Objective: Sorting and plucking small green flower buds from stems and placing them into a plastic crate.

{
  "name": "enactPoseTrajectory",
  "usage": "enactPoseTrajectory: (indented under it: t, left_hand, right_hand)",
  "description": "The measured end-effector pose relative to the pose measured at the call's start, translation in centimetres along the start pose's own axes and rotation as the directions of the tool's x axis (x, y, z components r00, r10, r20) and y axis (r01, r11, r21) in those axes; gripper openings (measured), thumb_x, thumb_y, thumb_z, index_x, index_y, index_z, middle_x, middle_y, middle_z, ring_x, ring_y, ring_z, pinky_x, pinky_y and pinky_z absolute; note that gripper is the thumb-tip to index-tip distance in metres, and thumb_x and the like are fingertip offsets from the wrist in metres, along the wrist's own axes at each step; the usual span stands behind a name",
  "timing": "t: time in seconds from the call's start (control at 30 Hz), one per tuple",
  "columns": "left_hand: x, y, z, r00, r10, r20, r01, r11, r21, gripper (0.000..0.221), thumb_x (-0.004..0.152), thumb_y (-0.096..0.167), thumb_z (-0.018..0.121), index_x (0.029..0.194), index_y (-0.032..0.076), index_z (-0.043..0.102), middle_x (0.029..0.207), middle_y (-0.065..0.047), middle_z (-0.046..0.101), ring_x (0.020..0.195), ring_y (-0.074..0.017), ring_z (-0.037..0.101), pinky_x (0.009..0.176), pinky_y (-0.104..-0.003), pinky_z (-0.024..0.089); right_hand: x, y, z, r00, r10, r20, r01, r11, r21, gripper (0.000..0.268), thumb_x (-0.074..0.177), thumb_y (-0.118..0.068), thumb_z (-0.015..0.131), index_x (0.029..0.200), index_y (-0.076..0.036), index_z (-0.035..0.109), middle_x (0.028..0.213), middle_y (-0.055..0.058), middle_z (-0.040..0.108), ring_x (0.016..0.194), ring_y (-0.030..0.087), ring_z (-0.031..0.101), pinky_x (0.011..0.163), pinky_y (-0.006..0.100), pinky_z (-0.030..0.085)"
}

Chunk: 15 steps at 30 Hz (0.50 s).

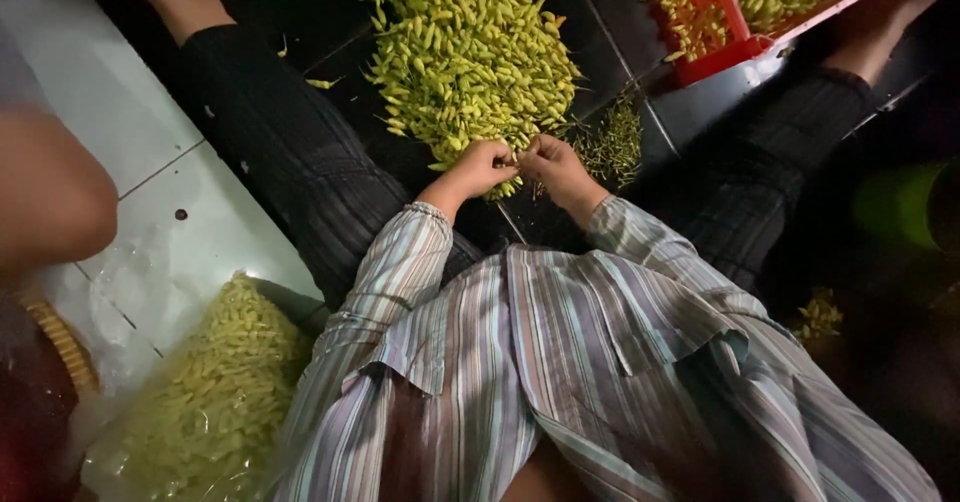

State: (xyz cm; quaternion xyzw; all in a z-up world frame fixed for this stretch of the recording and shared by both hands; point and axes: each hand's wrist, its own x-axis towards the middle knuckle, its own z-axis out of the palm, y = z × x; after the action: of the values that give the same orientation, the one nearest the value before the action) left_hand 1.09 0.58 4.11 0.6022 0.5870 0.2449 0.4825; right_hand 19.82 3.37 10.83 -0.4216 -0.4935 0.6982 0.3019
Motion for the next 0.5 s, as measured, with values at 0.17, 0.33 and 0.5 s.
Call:
enactPoseTrajectory:
  t: [0.17,0.33,0.5]
  left_hand:
    - [1.2,-3.2,1.8,1.0,0.006,0.005,-0.005,0.997,-0.077,0.019,0.086,0.027,0.08,0.084,0.009,0.075,0.075,-0.013,0.073,0.075,-0.031,0.069,0.069,-0.042,0.054]
    - [0.5,-0.9,0.0,0.998,-0.027,0.056,0.044,0.94,-0.338,0.02,0.095,0.025,0.074,0.08,0.011,0.072,0.069,-0.004,0.071,0.055,-0.0136,0.063,0.05,-0.031,0.05]
    - [0.4,0.9,-0.8,0.961,-0.203,0.187,0.276,0.693,-0.666,0.011,0.097,0.021,0.065,0.093,0.012,0.068,0.074,-0.009,0.073,0.054,-0.0119,0.063,0.04,-0.021,0.051]
  right_hand:
    - [2.7,5.1,-2.9,0.958,-0.287,-0.023,0.186,0.68,-0.709,0.019,0.097,-0.013,0.073,0.086,-0.006,0.06,0.072,0.011,0.059,0.069,0.031,0.06,0.064,0.045,0.046]
    - [5.2,5.1,-5.8,0.962,-0.268,-0.042,0.094,0.473,-0.876,0.026,0.086,-0.009,0.077,0.085,-0.013,0.052,0.073,0.003,0.052,0.073,0.031,0.058,0.068,0.05,0.047]
    - [9.3,3.4,-6.0,0.939,-0.338,-0.058,-0.004,0.16,-0.987,0.02,0.09,-0.026,0.076,0.105,-0.018,0.065,0.104,0.003,0.056,0.105,0.029,0.054,0.085,0.052,0.043]
